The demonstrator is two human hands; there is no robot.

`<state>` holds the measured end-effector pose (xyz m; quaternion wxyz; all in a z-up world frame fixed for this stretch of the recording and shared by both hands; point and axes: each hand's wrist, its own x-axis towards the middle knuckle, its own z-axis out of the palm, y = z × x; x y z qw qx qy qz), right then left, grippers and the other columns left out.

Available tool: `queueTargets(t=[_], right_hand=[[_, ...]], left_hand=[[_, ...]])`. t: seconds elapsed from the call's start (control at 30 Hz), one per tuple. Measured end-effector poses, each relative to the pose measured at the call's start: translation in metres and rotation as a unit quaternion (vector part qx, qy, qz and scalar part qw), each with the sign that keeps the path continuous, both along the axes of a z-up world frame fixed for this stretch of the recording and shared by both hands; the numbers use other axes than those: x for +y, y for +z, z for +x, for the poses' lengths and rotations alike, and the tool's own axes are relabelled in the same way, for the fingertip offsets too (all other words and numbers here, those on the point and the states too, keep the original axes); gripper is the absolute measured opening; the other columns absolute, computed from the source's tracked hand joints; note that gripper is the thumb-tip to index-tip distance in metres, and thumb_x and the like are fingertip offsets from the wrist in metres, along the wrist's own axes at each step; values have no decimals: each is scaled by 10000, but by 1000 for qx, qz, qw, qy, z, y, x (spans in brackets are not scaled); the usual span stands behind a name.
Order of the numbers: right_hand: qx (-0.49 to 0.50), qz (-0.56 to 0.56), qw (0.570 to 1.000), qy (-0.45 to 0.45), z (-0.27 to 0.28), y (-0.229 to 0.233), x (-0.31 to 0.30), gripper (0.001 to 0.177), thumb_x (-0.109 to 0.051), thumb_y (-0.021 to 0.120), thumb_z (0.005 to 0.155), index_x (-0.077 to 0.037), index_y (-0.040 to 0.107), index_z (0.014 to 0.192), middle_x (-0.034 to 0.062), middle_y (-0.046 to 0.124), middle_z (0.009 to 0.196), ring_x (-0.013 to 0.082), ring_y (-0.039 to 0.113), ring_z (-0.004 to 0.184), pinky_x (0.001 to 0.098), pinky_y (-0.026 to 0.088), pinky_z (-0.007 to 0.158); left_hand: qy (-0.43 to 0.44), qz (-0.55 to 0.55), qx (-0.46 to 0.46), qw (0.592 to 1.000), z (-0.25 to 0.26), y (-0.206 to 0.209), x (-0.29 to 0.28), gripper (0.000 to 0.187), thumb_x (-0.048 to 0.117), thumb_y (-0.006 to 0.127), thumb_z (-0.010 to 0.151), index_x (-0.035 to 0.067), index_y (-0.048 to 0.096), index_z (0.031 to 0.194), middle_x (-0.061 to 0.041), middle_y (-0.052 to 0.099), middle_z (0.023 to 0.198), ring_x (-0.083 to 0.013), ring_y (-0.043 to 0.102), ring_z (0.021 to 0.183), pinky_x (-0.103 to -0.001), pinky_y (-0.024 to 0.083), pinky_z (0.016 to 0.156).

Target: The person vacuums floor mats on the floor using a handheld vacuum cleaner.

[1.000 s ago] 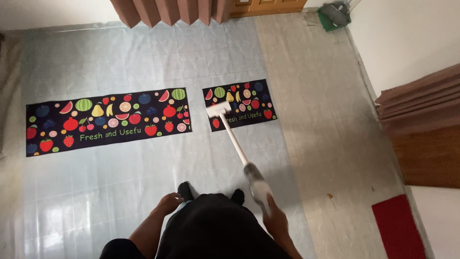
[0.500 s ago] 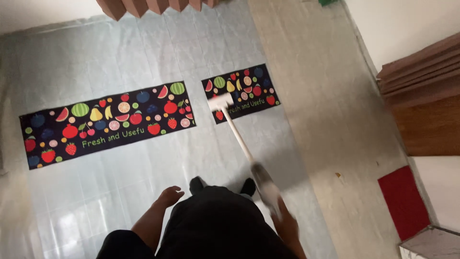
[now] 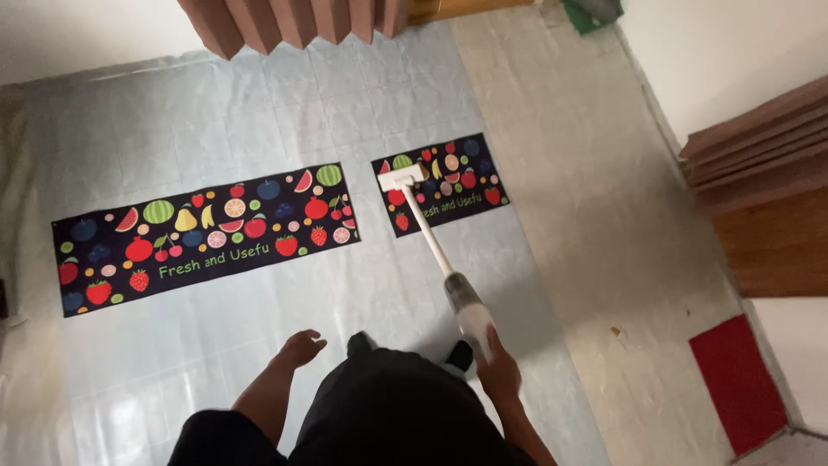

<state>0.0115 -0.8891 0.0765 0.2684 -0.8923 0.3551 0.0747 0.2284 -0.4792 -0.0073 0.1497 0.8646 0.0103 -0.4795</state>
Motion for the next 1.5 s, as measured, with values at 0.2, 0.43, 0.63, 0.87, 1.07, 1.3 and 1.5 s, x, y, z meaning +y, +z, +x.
queueTargets(t=[0.2, 0.43, 0.63, 0.87, 1.07, 1.3, 1.5], right_hand=[[26, 21, 999, 15, 14, 15, -55, 737, -359, 645, 890, -290, 368, 1569, 80, 658, 1386, 363, 650, 1213, 452, 516, 1008], [97, 43, 994, -7, -116, 17, -118, 669, -438, 606, 963, -281, 378, 1572, 186, 686, 1289, 426, 654, 1148, 485, 527, 956], [77, 43, 996, 10, -138, 4, -152, 695, -427, 630, 926, -266, 390, 1559, 207, 701, 1240, 435, 665, 1112, 495, 537, 919], [10, 35, 997, 67, -48, -20, -188, 719, -418, 615, 952, -201, 351, 1584, 181, 686, 1290, 420, 674, 1108, 493, 535, 931], [-66, 40, 994, 84, -7, -30, -207, 757, -349, 605, 870, -171, 363, 1565, 87, 678, 1374, 384, 666, 1148, 474, 518, 968], [75, 37, 996, 30, -141, -12, -202, 739, -441, 573, 935, -224, 343, 1603, 177, 675, 1322, 422, 664, 1133, 499, 536, 934], [52, 73, 996, -1, -157, 6, -182, 788, -444, 633, 881, -218, 315, 1565, 187, 699, 1262, 413, 689, 1117, 472, 559, 911]], left_hand=[[-1, -28, -43, 999, -48, -4, -43, 550, 525, 674, 921, 173, 675, 1344, -112, 691, 1371, -284, 624, 1307, -391, 492, 1119], [42, -73, -2, 996, -114, 17, -120, 581, 517, 682, 908, 152, 655, 1359, -103, 664, 1393, -270, 601, 1325, -377, 474, 1124], [53, -79, -15, 995, -147, 6, -152, 573, 478, 672, 892, 143, 660, 1356, -107, 686, 1368, -266, 627, 1302, -368, 489, 1110], [121, -46, -36, 991, -173, 19, -169, 551, 450, 702, 882, 132, 682, 1332, -131, 682, 1348, -297, 628, 1287, -390, 502, 1090], [126, -51, -24, 990, -196, 14, -205, 506, 469, 653, 915, 136, 730, 1288, -134, 705, 1330, -300, 647, 1266, -388, 495, 1098], [97, -54, 6, 994, -163, 14, -208, 545, 447, 670, 905, 142, 670, 1357, -151, 703, 1331, -288, 664, 1249, -381, 510, 1080], [112, -48, 65, 990, -134, 17, -202, 566, 448, 712, 890, 150, 665, 1369, -137, 676, 1364, -285, 643, 1276, -397, 518, 1091]])
